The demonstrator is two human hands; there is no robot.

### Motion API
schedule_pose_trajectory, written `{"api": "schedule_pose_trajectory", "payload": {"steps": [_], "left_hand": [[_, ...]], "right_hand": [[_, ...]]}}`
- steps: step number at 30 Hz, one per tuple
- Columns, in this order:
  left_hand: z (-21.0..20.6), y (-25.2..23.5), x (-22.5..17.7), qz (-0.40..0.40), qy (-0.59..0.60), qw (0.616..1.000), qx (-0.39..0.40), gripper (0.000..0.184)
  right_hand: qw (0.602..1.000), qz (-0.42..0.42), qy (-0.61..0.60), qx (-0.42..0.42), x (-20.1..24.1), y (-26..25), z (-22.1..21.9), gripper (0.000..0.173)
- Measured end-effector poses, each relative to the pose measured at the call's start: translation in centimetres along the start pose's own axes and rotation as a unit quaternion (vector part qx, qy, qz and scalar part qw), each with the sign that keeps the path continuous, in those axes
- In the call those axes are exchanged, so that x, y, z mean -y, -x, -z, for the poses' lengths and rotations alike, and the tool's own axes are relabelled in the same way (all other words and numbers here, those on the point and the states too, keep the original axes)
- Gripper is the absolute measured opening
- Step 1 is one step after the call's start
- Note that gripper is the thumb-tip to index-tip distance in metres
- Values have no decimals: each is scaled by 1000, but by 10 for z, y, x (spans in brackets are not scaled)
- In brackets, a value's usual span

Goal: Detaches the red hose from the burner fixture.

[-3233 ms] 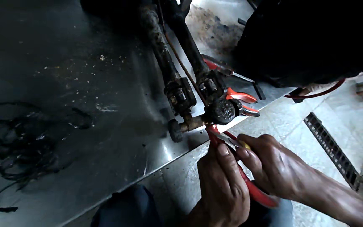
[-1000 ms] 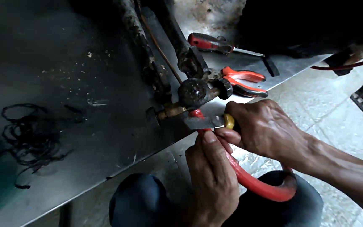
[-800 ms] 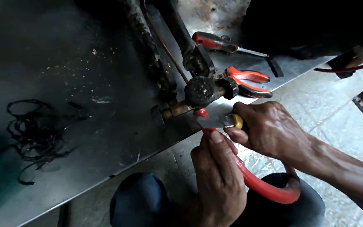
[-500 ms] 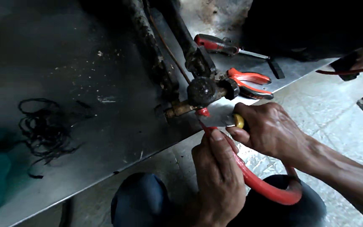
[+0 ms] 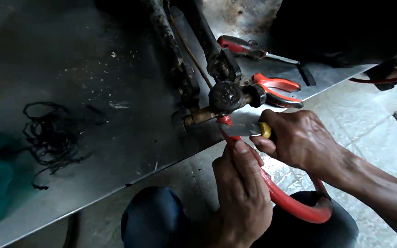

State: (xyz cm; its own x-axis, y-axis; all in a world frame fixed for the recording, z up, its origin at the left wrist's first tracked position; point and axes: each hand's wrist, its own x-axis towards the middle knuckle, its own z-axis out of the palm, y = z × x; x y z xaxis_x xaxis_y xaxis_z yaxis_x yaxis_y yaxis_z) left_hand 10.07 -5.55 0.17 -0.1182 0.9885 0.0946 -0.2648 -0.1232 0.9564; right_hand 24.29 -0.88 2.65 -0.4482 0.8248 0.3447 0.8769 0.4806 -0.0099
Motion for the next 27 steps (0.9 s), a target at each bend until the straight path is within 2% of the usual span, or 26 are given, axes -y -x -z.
{"api": "schedule_pose_trajectory", "payload": {"steps": [6,10,16,22,27], "left_hand": [[-5,5,3,-9,-1,1000,-16,44],[1,4,2,-10,-5,1000,7,44],[-4,6,3,-10,3,1000,-6,41],[-2,7,6,-23,-10,1000,-4,43],[2,8,0,-17,-16,1000,14,28]], "right_hand": [[1000,1,-19,8,7,-8,-4,64],[998,-10,-40,36,6,-4,2,60],[1000,-10,2,5,1,2,-2,63],[1000,9,-11,4,8,-12,-4,65],[1000,2,-14,3,2,-3,-4,64]]}}
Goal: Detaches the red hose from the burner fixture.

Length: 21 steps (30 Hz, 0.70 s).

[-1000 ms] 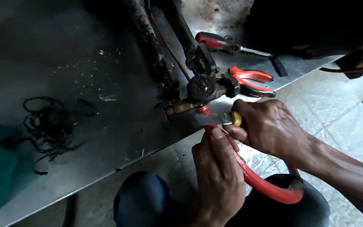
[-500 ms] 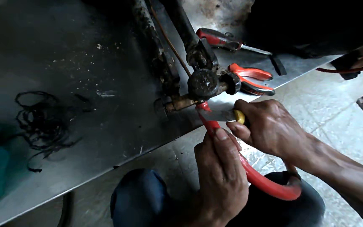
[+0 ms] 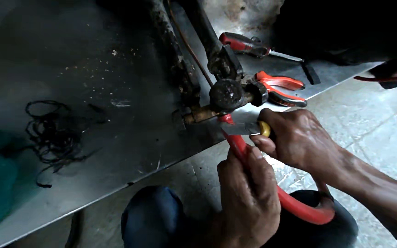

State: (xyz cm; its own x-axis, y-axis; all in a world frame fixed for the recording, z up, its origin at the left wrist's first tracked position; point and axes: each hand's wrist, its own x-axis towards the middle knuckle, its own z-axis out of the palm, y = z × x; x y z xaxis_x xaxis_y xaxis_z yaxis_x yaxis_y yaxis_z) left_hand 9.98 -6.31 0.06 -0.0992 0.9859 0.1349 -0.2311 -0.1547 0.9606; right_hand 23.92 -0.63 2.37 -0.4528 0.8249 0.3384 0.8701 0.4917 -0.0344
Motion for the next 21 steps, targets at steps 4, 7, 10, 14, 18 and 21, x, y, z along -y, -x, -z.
{"api": "schedule_pose_trajectory", "payload": {"steps": [4,7,10,14,18,21], "left_hand": [[-8,5,3,-15,-3,1000,-15,30],[-6,7,5,-18,-12,1000,-10,32],[0,5,3,-15,-20,1000,11,28],[-3,6,1,-3,-13,1000,4,26],[-6,8,4,-7,-6,1000,-3,30],[-3,7,6,-9,2,1000,14,30]], "right_hand": [[1000,-2,24,-17,6,-8,-1,65],[999,5,22,-26,7,-12,-4,64],[1000,-4,22,-8,6,-6,-1,64],[998,19,42,-34,-2,-7,-5,64],[999,9,19,-34,0,-9,-8,62],[997,-16,-66,40,2,-7,1,58]]}}
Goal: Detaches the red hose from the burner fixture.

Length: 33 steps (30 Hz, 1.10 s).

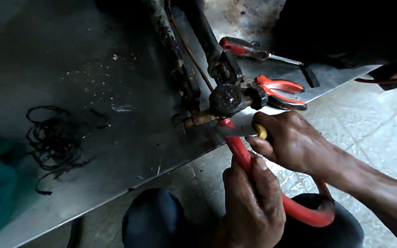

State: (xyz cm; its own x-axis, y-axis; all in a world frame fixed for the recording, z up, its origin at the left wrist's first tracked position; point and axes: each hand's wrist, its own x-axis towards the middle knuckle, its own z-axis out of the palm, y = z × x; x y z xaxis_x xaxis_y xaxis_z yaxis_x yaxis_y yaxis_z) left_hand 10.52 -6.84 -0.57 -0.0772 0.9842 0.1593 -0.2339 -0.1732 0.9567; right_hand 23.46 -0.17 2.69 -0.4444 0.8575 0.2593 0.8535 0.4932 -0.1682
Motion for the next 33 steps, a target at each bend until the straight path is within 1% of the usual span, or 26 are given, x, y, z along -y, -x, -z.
{"api": "schedule_pose_trajectory", "payload": {"steps": [2,4,6,9,10,11,13,16,17,19,21,23,26,28,30,32,33], "left_hand": [[2,-1,0,5,13,1000,10,27],[5,-2,-1,9,21,999,26,26],[9,-3,-2,20,27,998,44,27],[13,-4,-3,48,49,996,60,28],[13,-4,-4,58,57,995,63,27],[14,-4,-5,67,65,993,66,27],[15,-4,-6,85,71,992,62,28],[15,-4,-6,66,51,996,33,29],[14,-4,-6,56,53,997,24,28],[12,-4,-8,53,87,995,2,20],[10,-5,-9,70,132,989,-8,20],[10,-7,-10,94,170,981,-11,24],[12,-10,-15,138,239,961,-3,29],[15,-11,-18,172,308,936,10,31],[16,-12,-18,200,391,898,29,34],[13,-14,-19,232,450,862,36,46],[11,-15,-20,242,452,858,36,51]], "right_hand": [[994,-18,-81,65,0,-2,11,54],[973,-32,-189,131,-3,-5,22,52],[935,-45,-299,185,-8,-8,27,51],[855,-92,-446,247,-9,-7,28,49],[837,-106,-474,250,-9,-5,28,49],[834,-112,-482,244,-9,-2,28,49],[856,-99,-457,219,-10,6,29,51],[916,-80,-350,179,-11,14,29,56],[931,-83,-310,172,-11,15,29,57],[947,-96,-250,176,-10,14,31,57],[954,-94,-218,185,-8,12,33,57],[960,-92,-196,180,-3,10,34,58],[956,-121,-201,176,1,9,37,57],[943,-150,-242,172,-1,9,40,55],[933,-170,-269,170,-2,9,43,53],[933,-191,-241,187,3,10,47,58],[937,-194,-214,197,9,11,48,61]]}}
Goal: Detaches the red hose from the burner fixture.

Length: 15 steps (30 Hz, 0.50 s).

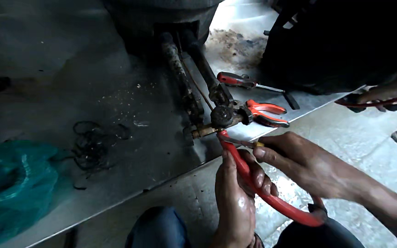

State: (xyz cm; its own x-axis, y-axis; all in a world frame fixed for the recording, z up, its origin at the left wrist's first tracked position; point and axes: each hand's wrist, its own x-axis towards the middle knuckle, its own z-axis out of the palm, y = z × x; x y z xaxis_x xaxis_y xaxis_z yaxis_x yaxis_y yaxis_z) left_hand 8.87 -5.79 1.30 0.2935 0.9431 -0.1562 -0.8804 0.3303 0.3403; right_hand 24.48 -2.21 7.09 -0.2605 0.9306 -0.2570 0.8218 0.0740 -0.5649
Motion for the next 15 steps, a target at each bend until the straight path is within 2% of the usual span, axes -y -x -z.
{"api": "schedule_pose_trajectory", "payload": {"steps": [1,3,6,9,15], "left_hand": [[-3,-1,1,-8,-29,1000,-10,54],[-6,-1,5,-77,-161,983,-41,54],[-6,-3,11,-193,-353,911,-87,50],[-5,-4,16,-225,-406,879,-111,51],[-1,-6,21,-260,-434,855,-112,50]], "right_hand": [[999,0,33,-1,5,3,-2,63],[994,28,105,-29,10,5,-8,64],[978,65,173,-92,13,3,-18,67],[975,80,177,-104,13,0,-21,66],[984,77,148,-61,20,-12,-15,62]]}}
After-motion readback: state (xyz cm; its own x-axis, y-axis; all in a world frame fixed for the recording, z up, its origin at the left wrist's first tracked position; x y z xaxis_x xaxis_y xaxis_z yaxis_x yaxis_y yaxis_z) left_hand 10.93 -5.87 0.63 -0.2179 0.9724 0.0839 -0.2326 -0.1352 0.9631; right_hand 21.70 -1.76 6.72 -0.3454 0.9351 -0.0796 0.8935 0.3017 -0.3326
